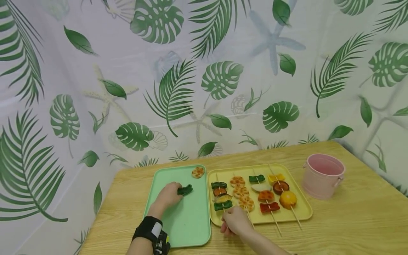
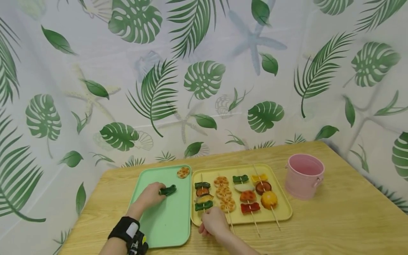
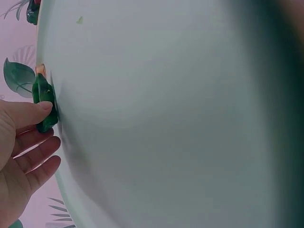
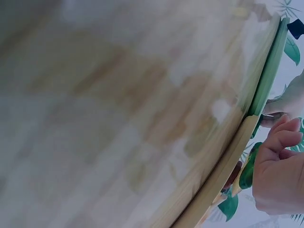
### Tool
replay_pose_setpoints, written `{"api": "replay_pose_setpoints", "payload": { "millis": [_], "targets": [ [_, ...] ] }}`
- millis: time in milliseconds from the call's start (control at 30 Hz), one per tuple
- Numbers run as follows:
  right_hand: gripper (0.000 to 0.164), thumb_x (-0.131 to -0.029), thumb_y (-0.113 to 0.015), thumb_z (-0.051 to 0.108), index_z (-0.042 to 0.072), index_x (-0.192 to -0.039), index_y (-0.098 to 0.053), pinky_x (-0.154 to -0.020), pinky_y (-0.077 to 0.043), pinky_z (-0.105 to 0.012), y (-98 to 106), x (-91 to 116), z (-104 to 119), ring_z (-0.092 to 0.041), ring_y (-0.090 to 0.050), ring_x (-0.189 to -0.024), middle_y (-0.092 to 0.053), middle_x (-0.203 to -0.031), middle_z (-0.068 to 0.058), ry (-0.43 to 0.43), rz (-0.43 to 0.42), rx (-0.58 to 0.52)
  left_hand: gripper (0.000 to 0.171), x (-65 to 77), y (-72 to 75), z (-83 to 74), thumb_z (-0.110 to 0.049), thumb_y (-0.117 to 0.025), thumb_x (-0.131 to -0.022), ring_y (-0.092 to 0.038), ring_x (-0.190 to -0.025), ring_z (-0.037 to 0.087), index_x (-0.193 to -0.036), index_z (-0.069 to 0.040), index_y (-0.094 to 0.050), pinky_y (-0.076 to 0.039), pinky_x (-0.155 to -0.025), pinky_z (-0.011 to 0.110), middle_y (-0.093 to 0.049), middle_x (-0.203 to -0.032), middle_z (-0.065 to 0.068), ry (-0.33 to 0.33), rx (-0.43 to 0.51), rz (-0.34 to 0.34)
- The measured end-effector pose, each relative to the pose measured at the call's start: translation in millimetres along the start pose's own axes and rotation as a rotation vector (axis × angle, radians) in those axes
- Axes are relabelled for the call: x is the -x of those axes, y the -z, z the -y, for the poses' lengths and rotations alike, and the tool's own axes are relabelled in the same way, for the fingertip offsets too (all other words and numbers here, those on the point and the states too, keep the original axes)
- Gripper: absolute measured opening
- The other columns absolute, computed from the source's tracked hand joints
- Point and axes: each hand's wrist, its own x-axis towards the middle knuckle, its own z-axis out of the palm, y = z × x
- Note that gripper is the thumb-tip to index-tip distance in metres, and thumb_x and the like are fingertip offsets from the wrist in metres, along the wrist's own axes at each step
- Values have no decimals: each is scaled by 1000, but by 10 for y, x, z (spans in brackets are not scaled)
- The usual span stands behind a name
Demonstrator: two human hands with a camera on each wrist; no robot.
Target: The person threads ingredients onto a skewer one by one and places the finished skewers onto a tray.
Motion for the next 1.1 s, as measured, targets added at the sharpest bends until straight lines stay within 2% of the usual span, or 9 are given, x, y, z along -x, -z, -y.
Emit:
{"api": "replay_pose_setpoints", "payload": {
  "millis": [100,200,333,567,1100],
  "targets": [
    [33,-90,-46,7,2,-62,-63,-39,-36,-21,9,-11,-14,-7,-45,-36,-54,-45,1,33,-6,61,28,-3,-8,1,-6,-68,-83,-58,-93,32,-108,3,-63,-47,-78,43,-60,-101,16,0,-6,1],
    [39,-87,-49,9,10,-48,-53,-39,-26,-20,22,-14,-11,-6,-33,-35,-46,-40,5,96,-50,195,27,-5,-9,1,-6,-68,-83,-58,-93,32,-108,3,-63,-47,-78,43,-60,-101,16,-8,-11,2],
    [44,-85,-54,10,17,-44,-38,-41,-18,-19,28,-13,-2,-6,-20,-38,-32,-38,9,151,-101,336,28,-12,-13,6,-6,-67,-83,-58,-94,32,-109,4,-63,-47,-78,43,-60,-101,17,-18,-10,3],
    [49,-82,-60,6,18,-44,-31,-43,-14,-19,30,-36,-47,-5,-12,-41,-18,-41,11,207,-99,403,29,-18,-45,-4,-7,-66,-85,-57,-97,34,-111,5,-61,-47,-80,44,-60,-105,19,-13,6,-6],
    [47,-78,-57,2,19,-45,-28,-43,-11,-20,74,-57,-80,-5,-7,-43,-13,-44,11,212,-41,450,30,-53,-42,-62,-8,-66,-85,-57,-97,35,-111,5,-61,-47,-79,44,-60,-105,19,2,12,-4]
  ]
}}
